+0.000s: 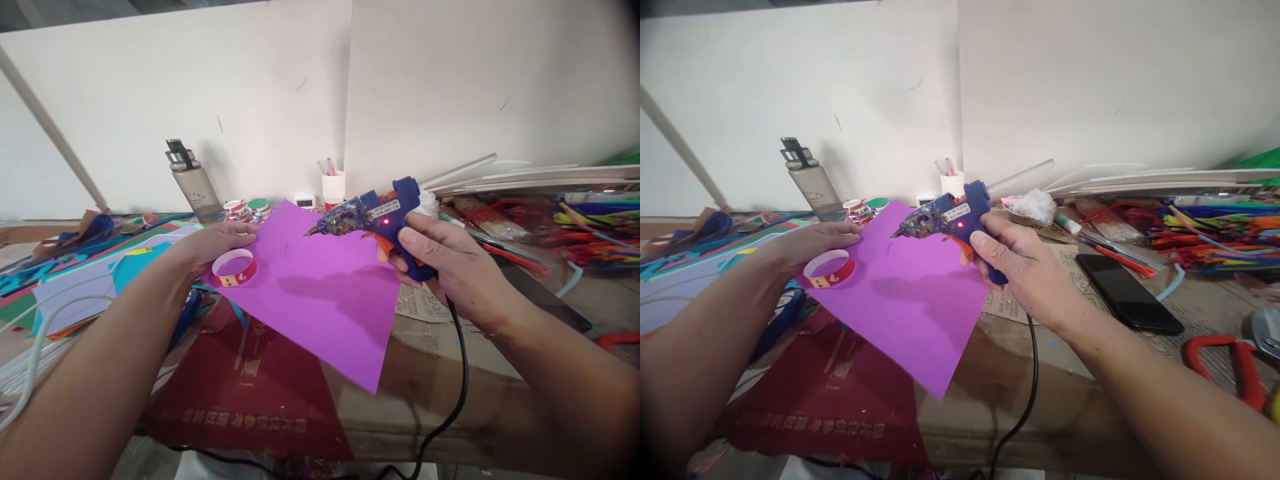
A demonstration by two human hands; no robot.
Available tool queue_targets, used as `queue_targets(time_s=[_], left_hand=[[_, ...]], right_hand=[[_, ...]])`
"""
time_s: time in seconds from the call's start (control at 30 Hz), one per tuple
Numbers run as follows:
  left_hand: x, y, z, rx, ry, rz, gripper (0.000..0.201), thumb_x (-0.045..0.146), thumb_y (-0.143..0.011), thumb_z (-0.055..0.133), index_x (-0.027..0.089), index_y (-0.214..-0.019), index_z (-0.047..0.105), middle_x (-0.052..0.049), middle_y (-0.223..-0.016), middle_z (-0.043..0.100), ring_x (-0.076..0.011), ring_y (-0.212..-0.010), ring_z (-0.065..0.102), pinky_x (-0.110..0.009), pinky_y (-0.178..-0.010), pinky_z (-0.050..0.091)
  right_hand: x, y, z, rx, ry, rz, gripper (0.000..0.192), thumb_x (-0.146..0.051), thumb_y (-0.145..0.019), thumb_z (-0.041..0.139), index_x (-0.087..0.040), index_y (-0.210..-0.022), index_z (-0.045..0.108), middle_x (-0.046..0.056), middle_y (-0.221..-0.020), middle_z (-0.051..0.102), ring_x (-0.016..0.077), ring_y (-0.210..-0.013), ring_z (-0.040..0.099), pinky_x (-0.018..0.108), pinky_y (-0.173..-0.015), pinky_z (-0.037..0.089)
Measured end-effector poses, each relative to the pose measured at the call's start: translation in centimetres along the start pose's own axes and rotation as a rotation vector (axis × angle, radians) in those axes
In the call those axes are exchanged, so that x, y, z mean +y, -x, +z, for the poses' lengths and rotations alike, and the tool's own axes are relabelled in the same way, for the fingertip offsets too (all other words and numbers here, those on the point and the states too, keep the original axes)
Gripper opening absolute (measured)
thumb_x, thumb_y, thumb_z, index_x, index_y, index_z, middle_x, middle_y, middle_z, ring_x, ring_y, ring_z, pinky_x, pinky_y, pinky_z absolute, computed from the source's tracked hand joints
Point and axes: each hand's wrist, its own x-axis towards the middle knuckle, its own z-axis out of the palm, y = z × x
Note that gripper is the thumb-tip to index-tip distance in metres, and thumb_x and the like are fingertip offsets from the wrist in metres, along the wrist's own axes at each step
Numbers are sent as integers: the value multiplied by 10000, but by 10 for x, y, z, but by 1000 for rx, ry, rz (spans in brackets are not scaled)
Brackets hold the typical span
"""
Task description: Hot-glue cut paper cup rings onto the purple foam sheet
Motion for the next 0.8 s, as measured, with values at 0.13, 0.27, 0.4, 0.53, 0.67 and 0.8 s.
queue_targets(time_s=[0.13,0.27,0.4,0.53,0.67,0.8], left_hand=[[-6,-10,8,-239,-53,43,273,395,-592,786,186,-753,712,-29,-844,679,-167,-724,616,-227,-615,505],[-12,-20,26,-447,-101,5,325,444,-629,776,185,-817,721,-23,-785,676,-145,-684,595,-211,-615,486],[-8,-35,45,-527,-223,51,301,390,-606,804,199,-833,755,-24,-834,713,-155,-750,614,-205,-656,482],[4,-54,60,-660,-282,114,219,329,-622,785,201,-799,780,-35,-820,735,-157,-712,624,-224,-642,477],[14,-68,74,-686,-385,152,274,348,-686,731,202,-911,787,-45,-867,741,-147,-696,614,-226,-621,462],[14,-74,86,-638,-356,210,329,371,-698,728,219,-986,771,-38,-917,738,-152,-771,620,-228,-659,468]], right_hand=[[-2,-3,-5,-3,-99,11,237,-457,-886,585,-244,-800,531,-13,-681,482,126,-597,432,246,-499,357],[-1,-7,-6,3,-129,38,241,-473,-859,609,-248,-828,527,-11,-674,466,134,-595,421,253,-486,346],[2,-9,-6,40,-91,61,298,-526,-823,630,-255,-804,508,-1,-697,510,143,-595,447,260,-479,351],[5,-10,-7,27,-101,54,282,-518,-834,626,-254,-813,529,-7,-677,513,136,-574,444,258,-474,343],[12,-11,-8,27,-137,23,262,-480,-863,616,-235,-798,552,-15,-661,506,119,-559,433,246,-466,331],[21,-14,-3,28,-177,12,282,-482,-883,595,-216,-790,574,-12,-651,485,113,-562,416,236,-458,327]])
